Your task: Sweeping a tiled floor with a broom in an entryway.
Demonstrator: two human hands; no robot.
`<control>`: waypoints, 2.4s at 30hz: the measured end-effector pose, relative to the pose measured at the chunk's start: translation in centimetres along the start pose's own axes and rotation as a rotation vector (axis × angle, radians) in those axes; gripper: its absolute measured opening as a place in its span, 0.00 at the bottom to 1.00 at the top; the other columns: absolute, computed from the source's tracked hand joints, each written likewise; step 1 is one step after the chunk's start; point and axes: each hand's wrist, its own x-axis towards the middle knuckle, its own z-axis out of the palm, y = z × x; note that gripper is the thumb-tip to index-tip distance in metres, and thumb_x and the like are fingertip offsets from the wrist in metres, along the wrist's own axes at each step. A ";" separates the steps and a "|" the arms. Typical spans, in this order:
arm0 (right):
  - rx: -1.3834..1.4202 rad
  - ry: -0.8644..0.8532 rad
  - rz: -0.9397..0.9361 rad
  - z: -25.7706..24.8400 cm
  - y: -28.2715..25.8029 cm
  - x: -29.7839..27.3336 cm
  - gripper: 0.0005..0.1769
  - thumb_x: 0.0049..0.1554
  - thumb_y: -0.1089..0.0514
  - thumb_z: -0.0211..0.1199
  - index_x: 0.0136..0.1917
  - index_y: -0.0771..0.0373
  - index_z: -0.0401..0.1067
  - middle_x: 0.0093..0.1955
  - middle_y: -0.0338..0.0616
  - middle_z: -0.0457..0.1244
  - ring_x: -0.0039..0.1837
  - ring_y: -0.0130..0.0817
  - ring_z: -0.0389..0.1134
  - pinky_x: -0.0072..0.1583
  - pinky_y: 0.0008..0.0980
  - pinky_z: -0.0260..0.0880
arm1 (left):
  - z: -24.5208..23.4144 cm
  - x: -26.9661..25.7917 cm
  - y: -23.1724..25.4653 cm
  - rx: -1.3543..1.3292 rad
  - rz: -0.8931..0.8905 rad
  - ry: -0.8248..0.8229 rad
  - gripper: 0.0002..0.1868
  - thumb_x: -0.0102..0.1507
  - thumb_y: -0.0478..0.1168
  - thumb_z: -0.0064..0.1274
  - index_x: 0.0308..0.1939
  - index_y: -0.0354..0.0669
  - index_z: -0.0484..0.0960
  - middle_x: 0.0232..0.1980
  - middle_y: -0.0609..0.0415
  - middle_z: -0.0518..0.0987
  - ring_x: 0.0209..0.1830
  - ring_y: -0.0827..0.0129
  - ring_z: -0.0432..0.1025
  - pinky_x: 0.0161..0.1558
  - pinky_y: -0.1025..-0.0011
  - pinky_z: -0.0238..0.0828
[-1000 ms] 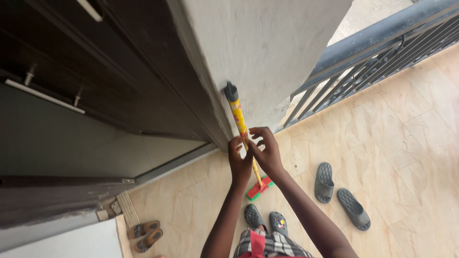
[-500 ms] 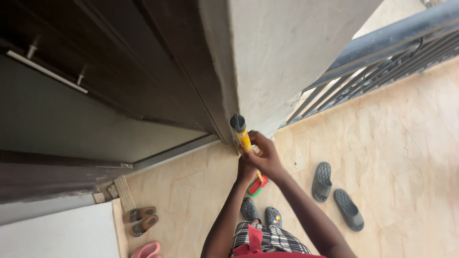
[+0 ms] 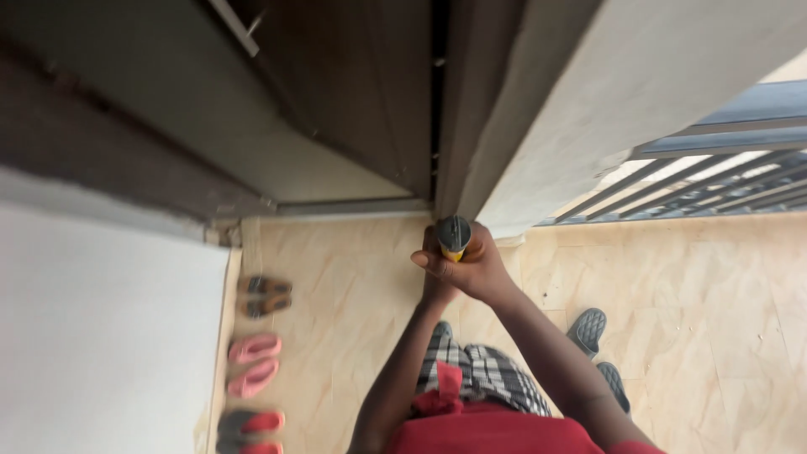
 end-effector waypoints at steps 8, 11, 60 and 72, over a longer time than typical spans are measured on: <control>0.043 -0.273 0.010 4.5 -1.2 0.1 0.18 0.55 0.63 0.74 0.36 0.64 0.63 0.36 0.36 0.61 0.43 0.27 0.64 0.45 0.29 0.64 | -5.3 -3.8 -1.3 0.182 -0.103 0.116 0.22 0.63 0.47 0.57 0.56 0.47 0.69 0.54 0.46 0.70 0.52 0.50 0.70 0.48 0.56 0.71; 0.081 -0.367 0.038 5.5 -1.0 -0.2 0.18 0.56 0.63 0.73 0.36 0.64 0.63 0.36 0.38 0.62 0.44 0.28 0.65 0.48 0.31 0.66 | -6.6 -5.4 -5.1 0.188 -0.206 0.185 0.22 0.62 0.48 0.58 0.55 0.46 0.70 0.54 0.47 0.70 0.51 0.53 0.71 0.46 0.57 0.72; -0.289 -0.672 0.021 17.2 3.7 -10.4 0.16 0.60 0.66 0.64 0.35 0.69 0.61 0.30 0.41 0.51 0.37 0.21 0.50 0.39 0.30 0.53 | -17.3 -23.5 -20.1 0.352 -0.535 0.676 0.25 0.57 0.56 0.68 0.29 0.41 0.74 0.36 0.52 0.79 0.35 0.62 0.74 0.39 0.63 0.71; -0.184 -0.733 0.162 17.9 -6.9 -12.2 0.10 0.58 0.66 0.62 0.35 0.68 0.68 0.32 0.37 0.59 0.38 0.21 0.60 0.41 0.28 0.59 | -12.0 -26.9 1.4 0.008 -0.704 0.615 0.16 0.56 0.49 0.62 0.30 0.38 0.80 0.25 0.51 0.81 0.29 0.69 0.78 0.28 0.65 0.70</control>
